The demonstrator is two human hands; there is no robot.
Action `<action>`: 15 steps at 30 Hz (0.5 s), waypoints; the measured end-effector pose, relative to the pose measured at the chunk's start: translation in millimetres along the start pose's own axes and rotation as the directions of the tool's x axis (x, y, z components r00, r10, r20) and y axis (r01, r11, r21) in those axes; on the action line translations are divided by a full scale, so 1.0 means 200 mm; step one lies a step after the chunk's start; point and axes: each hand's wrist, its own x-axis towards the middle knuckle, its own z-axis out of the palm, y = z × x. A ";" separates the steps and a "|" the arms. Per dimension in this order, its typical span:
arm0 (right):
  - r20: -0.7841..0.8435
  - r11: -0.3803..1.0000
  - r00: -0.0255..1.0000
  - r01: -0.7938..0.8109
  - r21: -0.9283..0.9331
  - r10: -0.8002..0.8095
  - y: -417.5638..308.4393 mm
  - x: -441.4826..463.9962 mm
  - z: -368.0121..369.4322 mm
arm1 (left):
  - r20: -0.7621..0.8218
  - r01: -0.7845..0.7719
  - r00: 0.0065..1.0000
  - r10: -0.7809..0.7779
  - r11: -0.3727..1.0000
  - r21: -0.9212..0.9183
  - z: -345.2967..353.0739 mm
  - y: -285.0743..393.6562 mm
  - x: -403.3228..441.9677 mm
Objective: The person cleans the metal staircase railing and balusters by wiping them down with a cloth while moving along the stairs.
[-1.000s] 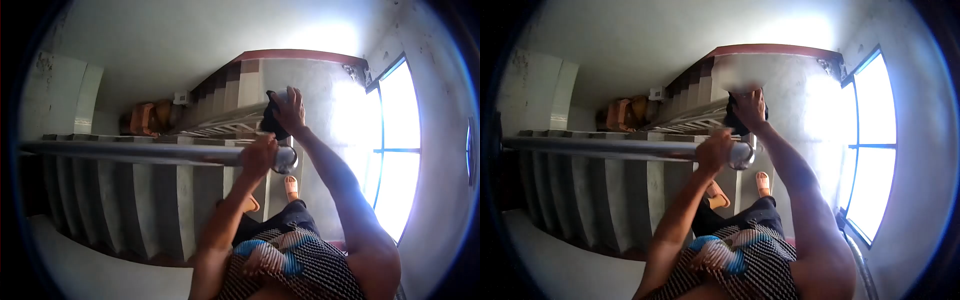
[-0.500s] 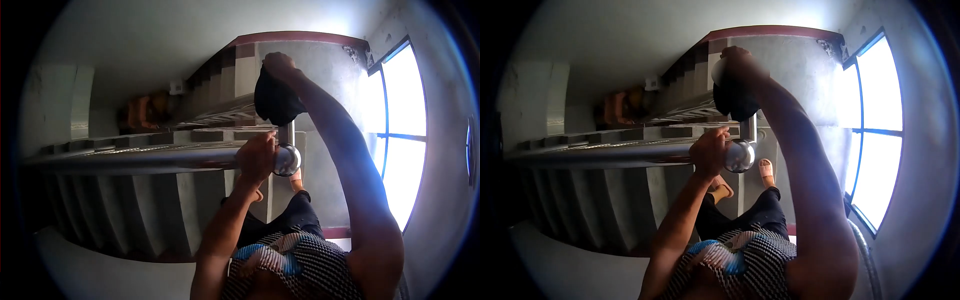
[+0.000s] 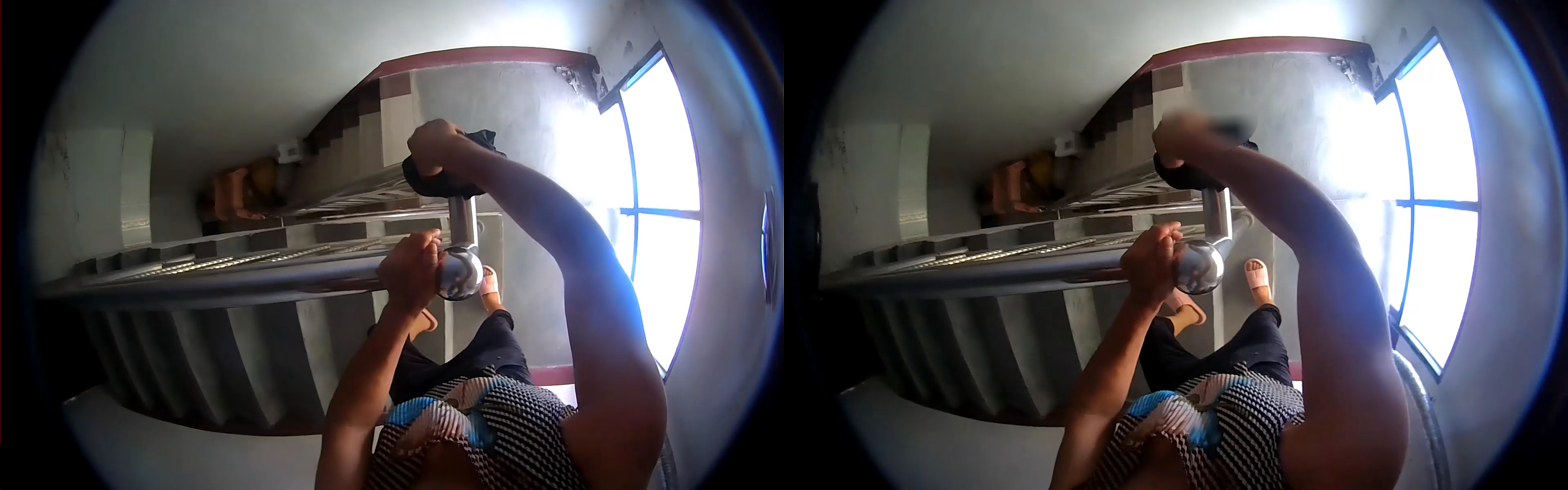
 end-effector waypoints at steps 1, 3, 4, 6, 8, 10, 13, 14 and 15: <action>0.019 0.992 0.998 0.065 0.110 -0.067 0.03 0.06 -0.01 | 0.005 -0.005 1.000 0.005 1.000 0.009 0.00 -0.01 0.01; -0.026 0.969 0.998 0.068 0.238 -0.063 0.12 0.15 0.01 | -0.016 -0.137 0.990 0.139 0.988 0.076 0.00 -0.02 0.00; -0.064 0.932 0.997 0.070 0.356 -0.051 0.17 0.16 0.05 | -0.011 -0.140 0.990 0.141 0.987 0.076 0.00 -0.02 0.01; -0.363 0.673 0.928 0.324 0.665 -0.087 0.35 0.18 0.36 | -0.027 -0.012 1.000 0.010 0.997 -0.076 -0.01 0.02 0.01; -0.619 0.297 0.785 0.587 0.753 0.018 0.34 0.20 0.53 | -0.029 -0.067 0.997 0.065 0.997 -0.046 -0.01 -0.02 0.02; -0.250 -0.107 0.694 0.428 0.898 0.675 0.17 0.05 0.69 | -0.027 -0.109 0.994 0.108 0.994 -0.019 0.01 -0.02 0.00; -0.530 0.449 0.194 0.343 0.825 0.825 -0.14 0.02 0.89 | -0.044 -0.056 0.998 0.052 0.994 -0.093 0.00 -0.01 0.02; -0.532 0.453 0.185 0.342 0.823 0.826 -0.14 0.02 0.87 | -0.032 -0.062 0.998 0.060 0.996 -0.070 0.01 -0.02 0.01; -0.559 0.541 0.242 0.142 0.829 0.793 -0.14 -0.02 0.84 | -0.017 -0.065 0.998 0.064 0.997 -0.047 0.02 -0.02 -0.01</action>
